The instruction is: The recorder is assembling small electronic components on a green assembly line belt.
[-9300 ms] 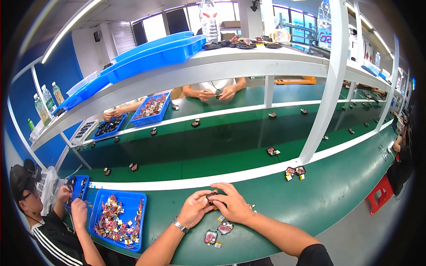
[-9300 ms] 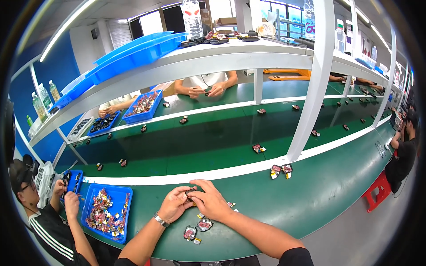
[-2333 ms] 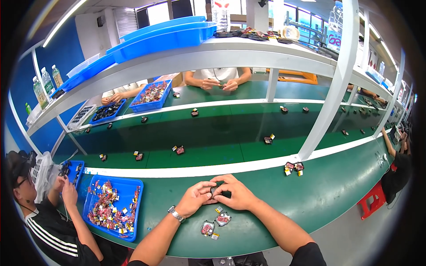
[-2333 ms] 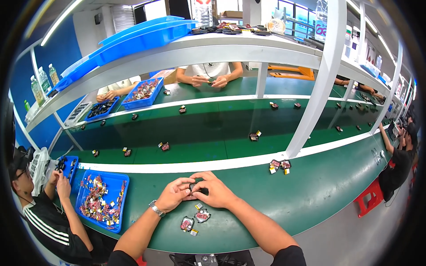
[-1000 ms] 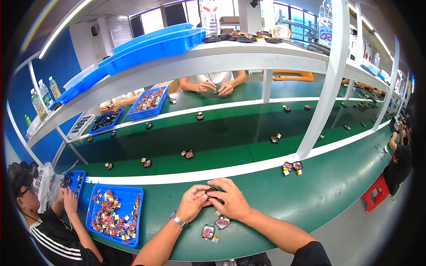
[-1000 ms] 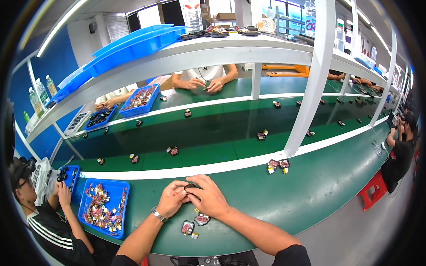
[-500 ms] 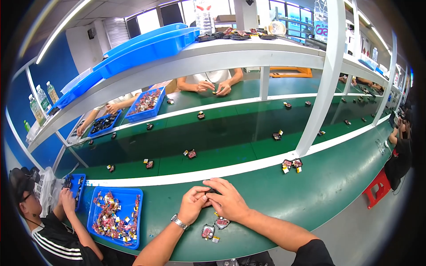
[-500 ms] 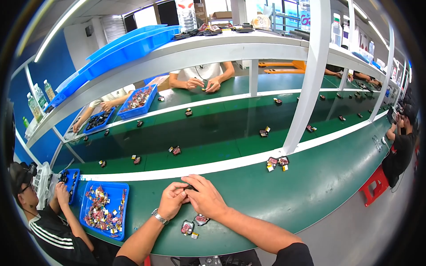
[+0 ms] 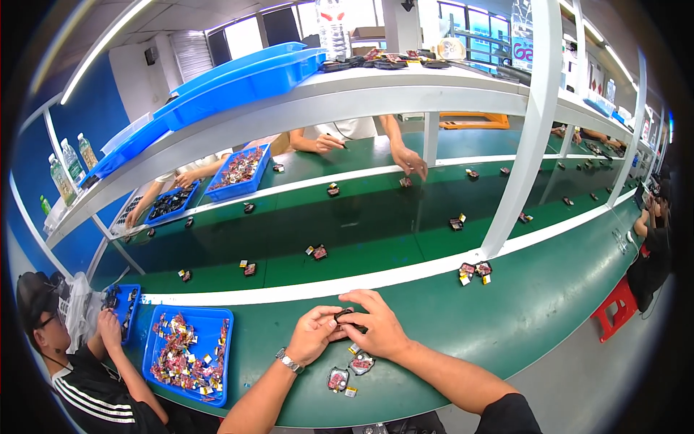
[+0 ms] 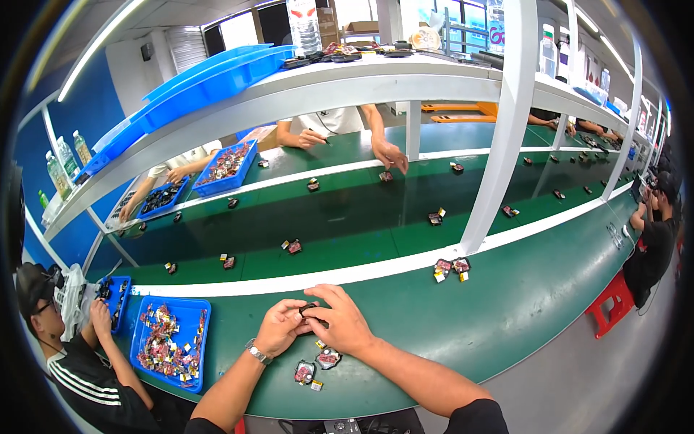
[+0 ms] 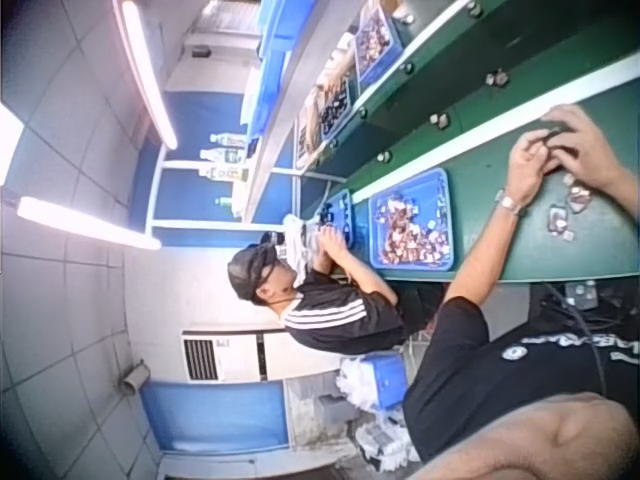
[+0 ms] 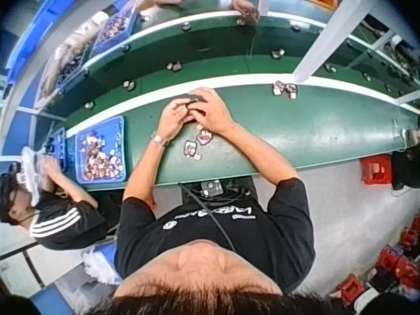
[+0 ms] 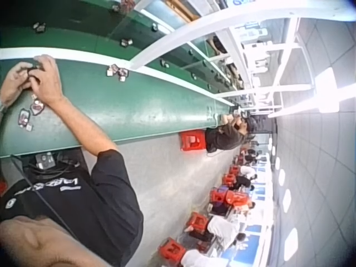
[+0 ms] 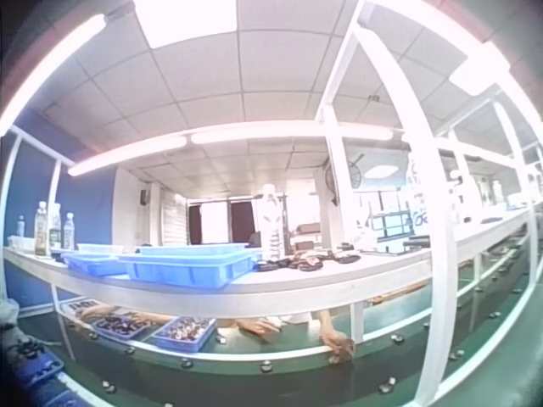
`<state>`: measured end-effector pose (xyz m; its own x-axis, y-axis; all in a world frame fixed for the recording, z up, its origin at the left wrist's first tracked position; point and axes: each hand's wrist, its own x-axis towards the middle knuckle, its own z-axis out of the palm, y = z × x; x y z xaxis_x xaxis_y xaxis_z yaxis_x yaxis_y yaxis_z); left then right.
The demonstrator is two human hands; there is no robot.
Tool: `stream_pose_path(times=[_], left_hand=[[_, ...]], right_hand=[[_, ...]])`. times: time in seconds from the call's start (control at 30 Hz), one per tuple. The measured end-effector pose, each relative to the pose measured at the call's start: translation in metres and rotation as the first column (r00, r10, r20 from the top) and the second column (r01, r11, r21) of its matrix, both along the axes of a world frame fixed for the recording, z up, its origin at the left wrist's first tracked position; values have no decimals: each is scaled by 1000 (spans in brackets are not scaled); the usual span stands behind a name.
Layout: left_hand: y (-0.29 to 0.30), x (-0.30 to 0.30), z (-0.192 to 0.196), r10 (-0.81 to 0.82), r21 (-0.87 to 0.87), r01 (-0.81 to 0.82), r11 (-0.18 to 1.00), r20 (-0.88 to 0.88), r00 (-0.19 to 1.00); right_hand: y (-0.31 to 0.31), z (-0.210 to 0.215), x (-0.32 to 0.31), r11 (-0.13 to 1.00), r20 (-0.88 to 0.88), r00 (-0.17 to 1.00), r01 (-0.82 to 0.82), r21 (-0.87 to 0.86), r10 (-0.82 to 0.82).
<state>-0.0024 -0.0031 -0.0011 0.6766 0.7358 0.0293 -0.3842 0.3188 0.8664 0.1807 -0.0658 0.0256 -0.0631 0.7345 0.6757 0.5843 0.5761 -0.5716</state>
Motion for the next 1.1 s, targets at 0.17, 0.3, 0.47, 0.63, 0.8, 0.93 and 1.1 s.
stream_pose_path(times=[0.17,0.3,0.47,0.63,0.8,0.93,1.1], left_hand=[[-2,-1,-4,10,2,-9,1000,-13,1000],[0,0,-4,66,20,-66,998,2,998],[0,-2,-3,96,-7,-96,995,12,995],[0,-2,-3,80,8,-80,997,-9,997],[1,0,-3,72,5,-72,997,-11,997],[0,1,-3,87,16,-87,996,-28,996],[-3,5,4,123,4,-123,992,-45,991]], right_hand=[[-1,-4,-3,998,-62,998,-30,-59,27],[2,0,-2,995,-28,997,-76,-71,75],[0,1,-4,998,-24,999,-48,-47,46],[0,6,-3,999,-10,1000,-28,-25,28],[1,1,-3,999,-26,999,-26,-43,25],[2,-1,-3,997,-48,998,-38,-64,35],[4,1,-2,998,-36,999,-12,-69,9]])
